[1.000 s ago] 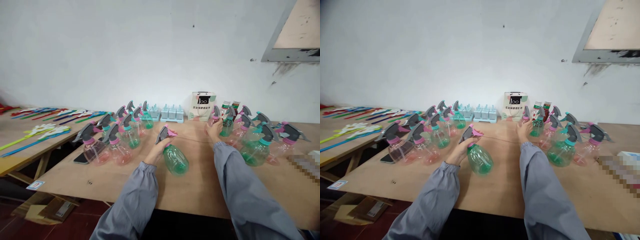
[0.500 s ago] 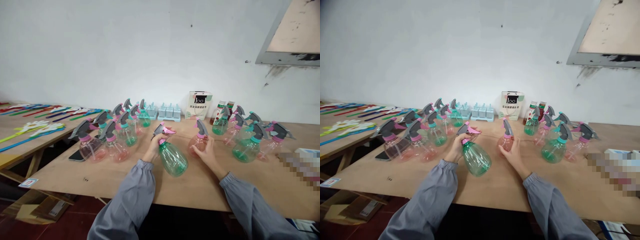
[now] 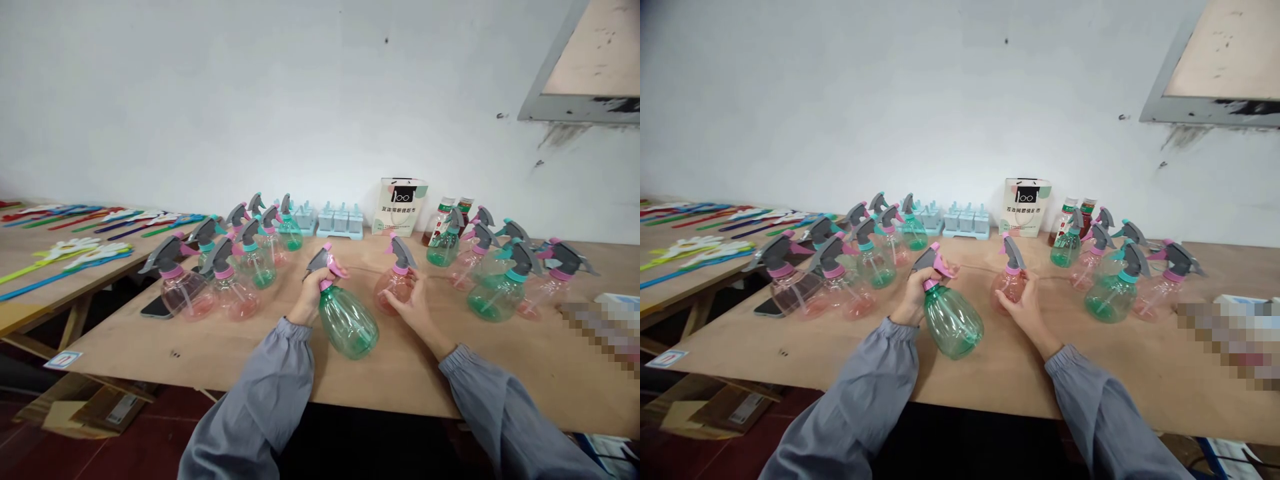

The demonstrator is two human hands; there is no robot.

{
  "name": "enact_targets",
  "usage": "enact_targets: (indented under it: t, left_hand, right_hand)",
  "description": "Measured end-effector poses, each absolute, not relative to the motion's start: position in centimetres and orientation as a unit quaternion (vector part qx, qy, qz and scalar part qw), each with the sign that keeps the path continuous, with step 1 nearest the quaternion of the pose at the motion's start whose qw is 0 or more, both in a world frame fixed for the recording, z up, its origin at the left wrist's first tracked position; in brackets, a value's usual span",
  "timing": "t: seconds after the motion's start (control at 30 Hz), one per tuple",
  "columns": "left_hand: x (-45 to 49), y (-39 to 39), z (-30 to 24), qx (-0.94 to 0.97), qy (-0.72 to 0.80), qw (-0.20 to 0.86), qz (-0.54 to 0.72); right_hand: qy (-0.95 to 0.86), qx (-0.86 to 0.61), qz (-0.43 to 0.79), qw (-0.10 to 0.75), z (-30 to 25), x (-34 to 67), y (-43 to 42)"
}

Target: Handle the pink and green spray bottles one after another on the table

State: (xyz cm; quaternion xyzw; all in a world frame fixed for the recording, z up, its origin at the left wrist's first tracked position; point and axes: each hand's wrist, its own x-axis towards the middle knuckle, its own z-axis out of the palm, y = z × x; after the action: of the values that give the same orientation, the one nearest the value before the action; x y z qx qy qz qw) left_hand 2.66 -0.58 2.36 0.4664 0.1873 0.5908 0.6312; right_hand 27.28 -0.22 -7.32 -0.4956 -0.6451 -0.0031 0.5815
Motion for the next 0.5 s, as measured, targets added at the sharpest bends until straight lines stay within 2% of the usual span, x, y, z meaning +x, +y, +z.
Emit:
enact_targets:
  t: [0.2,0.4,0.5]
  left_hand:
    - [2.99,-1.3,2.55,0.499,0.177,0.654,0.539]
    - [2.71,-0.41,2.14,0.462,0.203,0.631,0.59]
    - [2.6,-0.46,2.22,0.465,0.198,0.645,0.573]
  right_hand:
    - [-0.649,-0.497,0.0,0.576,-7.25,27.32,-0.34]
    - [-0.654,-0.492,-0.009,0.574,-7.25,27.47,-0.22]
    - [-0.655,-0.492,-0.004,0.574,-7.29,27.5,-0.17]
